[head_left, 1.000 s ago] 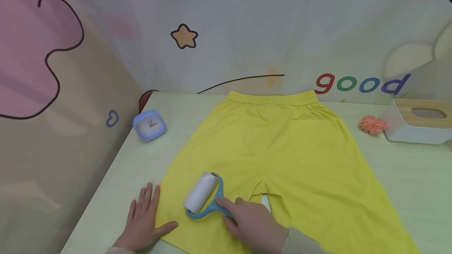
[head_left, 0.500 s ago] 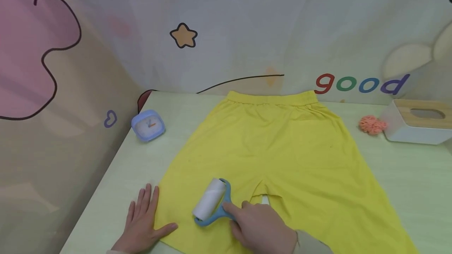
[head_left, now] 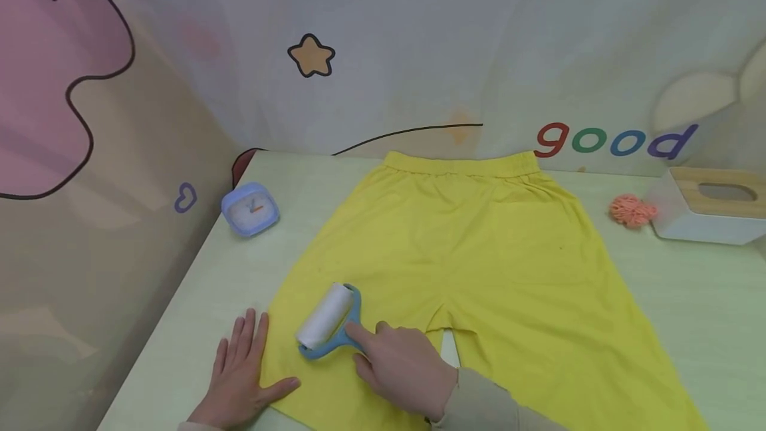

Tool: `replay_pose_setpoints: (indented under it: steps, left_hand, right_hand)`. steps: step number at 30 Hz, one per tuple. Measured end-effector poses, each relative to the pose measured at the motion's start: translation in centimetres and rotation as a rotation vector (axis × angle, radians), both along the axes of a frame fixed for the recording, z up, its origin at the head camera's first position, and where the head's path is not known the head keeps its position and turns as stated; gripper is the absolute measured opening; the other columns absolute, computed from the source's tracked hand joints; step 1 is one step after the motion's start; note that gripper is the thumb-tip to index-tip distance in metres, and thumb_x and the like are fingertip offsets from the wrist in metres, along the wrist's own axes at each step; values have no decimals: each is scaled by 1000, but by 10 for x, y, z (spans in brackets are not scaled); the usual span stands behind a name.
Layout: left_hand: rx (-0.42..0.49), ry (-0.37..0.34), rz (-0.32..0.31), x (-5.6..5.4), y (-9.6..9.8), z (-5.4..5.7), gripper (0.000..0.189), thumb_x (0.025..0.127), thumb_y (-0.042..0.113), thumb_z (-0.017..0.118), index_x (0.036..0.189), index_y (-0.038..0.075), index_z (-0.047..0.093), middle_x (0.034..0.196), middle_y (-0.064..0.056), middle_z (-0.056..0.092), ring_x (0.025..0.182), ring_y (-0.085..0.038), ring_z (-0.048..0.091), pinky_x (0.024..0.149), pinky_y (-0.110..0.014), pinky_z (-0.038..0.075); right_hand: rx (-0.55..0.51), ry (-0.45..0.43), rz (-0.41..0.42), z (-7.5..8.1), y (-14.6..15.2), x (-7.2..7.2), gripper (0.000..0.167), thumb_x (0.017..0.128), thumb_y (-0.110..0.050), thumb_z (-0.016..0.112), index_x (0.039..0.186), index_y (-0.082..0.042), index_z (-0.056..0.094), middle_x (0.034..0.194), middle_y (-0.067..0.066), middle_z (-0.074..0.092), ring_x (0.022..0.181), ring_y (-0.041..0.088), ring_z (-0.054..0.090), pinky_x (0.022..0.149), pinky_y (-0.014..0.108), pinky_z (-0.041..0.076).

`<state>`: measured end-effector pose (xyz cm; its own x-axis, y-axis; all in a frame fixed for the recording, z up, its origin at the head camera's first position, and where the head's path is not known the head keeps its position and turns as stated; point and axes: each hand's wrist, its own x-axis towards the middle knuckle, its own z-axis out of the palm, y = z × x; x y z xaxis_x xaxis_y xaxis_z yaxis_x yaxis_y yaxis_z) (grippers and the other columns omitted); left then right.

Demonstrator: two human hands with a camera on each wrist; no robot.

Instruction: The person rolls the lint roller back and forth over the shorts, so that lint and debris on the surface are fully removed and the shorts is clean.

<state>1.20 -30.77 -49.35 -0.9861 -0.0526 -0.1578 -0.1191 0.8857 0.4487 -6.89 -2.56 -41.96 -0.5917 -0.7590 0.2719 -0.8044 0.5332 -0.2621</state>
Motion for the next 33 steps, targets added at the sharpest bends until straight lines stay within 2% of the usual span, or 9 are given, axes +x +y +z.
replay_pose_setpoints:
  steps: [6,13,17,24,33]
  left_hand:
    - [8,11,1,0,2,1,117,78,68,65,156,7,2,161,-19,-6,146,-35,-12,112,-55,-12]
    - [-7,31,-2,0,3,2,117,79,66,66,156,6,2,161,-20,-4,147,-37,-9,113,-56,-9]
    - [-4,32,-5,-1,5,5,116,79,65,66,156,4,4,161,-20,-3,147,-37,-8,112,-58,-6]
    - [-4,26,-8,-2,5,4,117,79,65,66,156,5,3,161,-20,-3,147,-37,-8,113,-57,-7]
    - [-24,0,-5,-1,1,2,119,79,69,64,156,5,-1,161,-19,-7,146,-37,-10,113,-55,-11]
  right_hand:
    - [6,-70,17,-7,-18,-10,18,94,-23,61,108,-17,53,57,-5,34,39,5,28,33,19,22]
    - [-35,-113,45,-22,-29,-15,41,92,-17,62,132,-16,52,62,-2,40,41,4,29,33,18,23]
    - [-42,-129,40,-27,-27,-15,46,91,-16,62,135,-17,51,63,-1,42,41,5,29,34,17,23]
    - [-11,-176,1,-22,-8,-6,46,90,-17,61,135,-22,51,62,-3,38,41,5,28,34,19,23]
    - [28,-294,-8,-16,36,11,50,91,-20,61,140,-27,49,66,-6,41,42,4,29,37,21,28]
